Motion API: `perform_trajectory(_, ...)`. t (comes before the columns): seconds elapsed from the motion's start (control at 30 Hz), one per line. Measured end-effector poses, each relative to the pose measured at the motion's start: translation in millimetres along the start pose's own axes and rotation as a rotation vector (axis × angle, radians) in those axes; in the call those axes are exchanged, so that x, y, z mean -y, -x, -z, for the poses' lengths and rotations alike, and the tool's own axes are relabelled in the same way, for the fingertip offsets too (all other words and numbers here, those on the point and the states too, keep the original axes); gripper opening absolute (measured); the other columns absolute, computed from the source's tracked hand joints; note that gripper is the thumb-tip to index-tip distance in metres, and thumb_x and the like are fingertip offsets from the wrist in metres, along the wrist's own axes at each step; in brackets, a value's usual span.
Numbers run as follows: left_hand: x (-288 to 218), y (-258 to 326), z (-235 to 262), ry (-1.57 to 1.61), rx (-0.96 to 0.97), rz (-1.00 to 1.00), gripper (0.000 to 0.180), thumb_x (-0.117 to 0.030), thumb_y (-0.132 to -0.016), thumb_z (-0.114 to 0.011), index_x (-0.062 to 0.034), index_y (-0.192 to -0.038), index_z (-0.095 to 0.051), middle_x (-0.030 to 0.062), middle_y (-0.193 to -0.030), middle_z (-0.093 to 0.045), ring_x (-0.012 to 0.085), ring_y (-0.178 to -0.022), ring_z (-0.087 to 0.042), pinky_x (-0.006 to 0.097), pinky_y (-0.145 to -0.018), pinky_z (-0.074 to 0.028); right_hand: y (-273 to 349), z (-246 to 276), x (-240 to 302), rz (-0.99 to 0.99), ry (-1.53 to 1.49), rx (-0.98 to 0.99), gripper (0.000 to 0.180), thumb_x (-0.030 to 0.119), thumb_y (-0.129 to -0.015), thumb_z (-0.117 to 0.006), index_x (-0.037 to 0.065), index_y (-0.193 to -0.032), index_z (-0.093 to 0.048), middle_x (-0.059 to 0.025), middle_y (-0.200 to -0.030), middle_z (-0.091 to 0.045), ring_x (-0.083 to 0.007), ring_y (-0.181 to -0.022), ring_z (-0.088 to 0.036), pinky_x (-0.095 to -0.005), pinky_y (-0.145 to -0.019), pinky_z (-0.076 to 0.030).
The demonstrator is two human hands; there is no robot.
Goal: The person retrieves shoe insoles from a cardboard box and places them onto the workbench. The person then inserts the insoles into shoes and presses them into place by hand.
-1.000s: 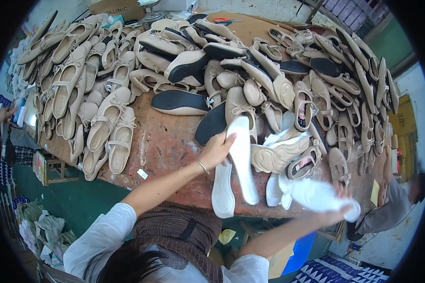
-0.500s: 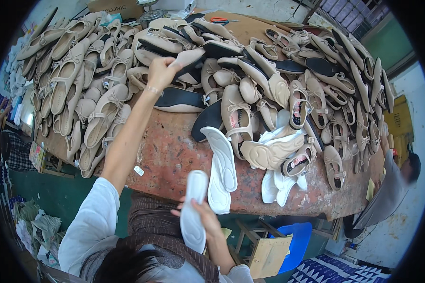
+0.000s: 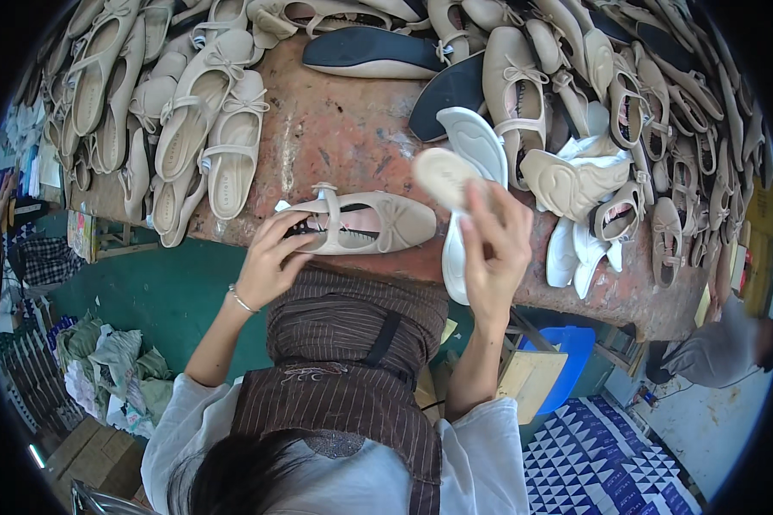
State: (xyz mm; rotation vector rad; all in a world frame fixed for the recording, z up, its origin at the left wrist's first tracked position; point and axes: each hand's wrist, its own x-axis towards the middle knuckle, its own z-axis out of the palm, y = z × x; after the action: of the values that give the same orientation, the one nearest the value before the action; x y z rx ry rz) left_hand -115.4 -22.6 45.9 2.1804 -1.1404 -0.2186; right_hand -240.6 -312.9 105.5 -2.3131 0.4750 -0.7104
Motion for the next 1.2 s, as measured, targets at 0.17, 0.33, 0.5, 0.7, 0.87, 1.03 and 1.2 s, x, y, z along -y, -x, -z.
perform_trajectory(0.17, -4, -16, -25, 0.177, -0.082, 0.101, 0.022, -0.020, -0.076, -0.077, -0.0056, -0.092, -0.074, 0.0175, -0.136, -0.053, 0.0389, -0.132, -0.040, 0.049, -0.110, -0.030, -29, -42, 4, 0.193, 0.048, 0.240, 0.027, 0.004, -0.073, -0.074, 0.010, -0.099, -0.078, -0.0124, -0.107, -0.069, -0.0299, -0.095, -0.063, -0.0397, -0.086, -0.049)
perform_trajectory(0.33, -12, -23, -17, 0.182, -0.114, 0.114, 0.014, -0.008, -0.081, -0.070, -0.0037, -0.094, -0.072, 0.0160, -0.130, -0.057, 0.0368, -0.128, -0.045, 0.046, -0.108, -0.035, -76, -38, 36, 0.237, 0.036, 0.080, 0.024, 0.002, -0.073, -0.071, 0.010, -0.094, -0.078, -0.0113, -0.106, -0.070, -0.0287, -0.094, -0.063, -0.0394, -0.084, -0.049)
perform_trajectory(0.5, -5, -9, -12, 0.031, -0.522, 0.409, 0.031, -0.001, -0.082, -0.069, -0.0034, -0.112, -0.068, 0.0108, -0.100, -0.058, 0.0229, -0.083, -0.059, 0.034, -0.077, -0.050, 7, -40, 27, 0.226, 0.273, 0.311, 0.022, 0.007, -0.072, -0.074, 0.011, -0.094, -0.077, -0.0076, -0.109, -0.068, -0.0266, -0.099, -0.060, -0.0402, -0.085, -0.047)
perform_trajectory(0.7, 28, -12, -29, 0.349, -0.450, 0.517, 0.046, -0.008, -0.081, -0.078, 0.0009, -0.124, -0.063, 0.0033, -0.087, -0.049, 0.0063, -0.061, -0.049, 0.020, -0.051, -0.044, 48, -74, 22, 0.227, 0.105, 0.307, 0.026, 0.005, -0.069, -0.074, 0.008, -0.095, -0.076, -0.0093, -0.110, -0.068, -0.0257, -0.100, -0.061, -0.0388, -0.085, -0.050)
perform_trajectory(0.87, 39, -11, -28, 0.719, -0.416, 0.566, 0.047, -0.004, -0.079, -0.080, 0.0040, -0.122, -0.063, 0.0018, -0.087, -0.050, 0.0053, -0.068, -0.054, 0.019, -0.052, -0.052, 37, -130, 29, 0.282, -0.015, 0.295, 0.016, 0.001, -0.071, -0.070, 0.004, -0.087, -0.073, -0.0102, -0.107, -0.068, -0.0276, -0.096, -0.064, -0.0403, -0.085, -0.051)
perform_trajectory(1.03, 58, -6, -41, 0.635, -0.444, 0.422, 0.048, -0.006, -0.078, -0.082, 0.0060, -0.120, -0.063, 0.0001, -0.085, -0.049, 0.0048, -0.071, -0.054, 0.019, -0.053, -0.052, 32, -145, 36, 0.215, -0.119, 0.331, 0.015, -0.002, -0.072, -0.069, 0.002, -0.086, -0.072, -0.0108, -0.100, -0.067, -0.0278, -0.093, -0.064, -0.0400, -0.081, -0.052)
perform_trajectory(1.2, 51, -12, -28, 0.803, -0.379, 0.597, 0.045, -0.006, -0.078, -0.082, 0.0056, -0.118, -0.064, -0.0007, -0.083, -0.049, 0.0032, -0.067, -0.051, 0.020, -0.053, -0.047, 30, -158, 37, 0.196, -0.121, 0.344, 0.017, -0.002, -0.073, -0.070, 0.003, -0.089, -0.074, -0.0087, -0.092, -0.067, -0.0259, -0.083, -0.065, -0.0353, -0.072, -0.053)
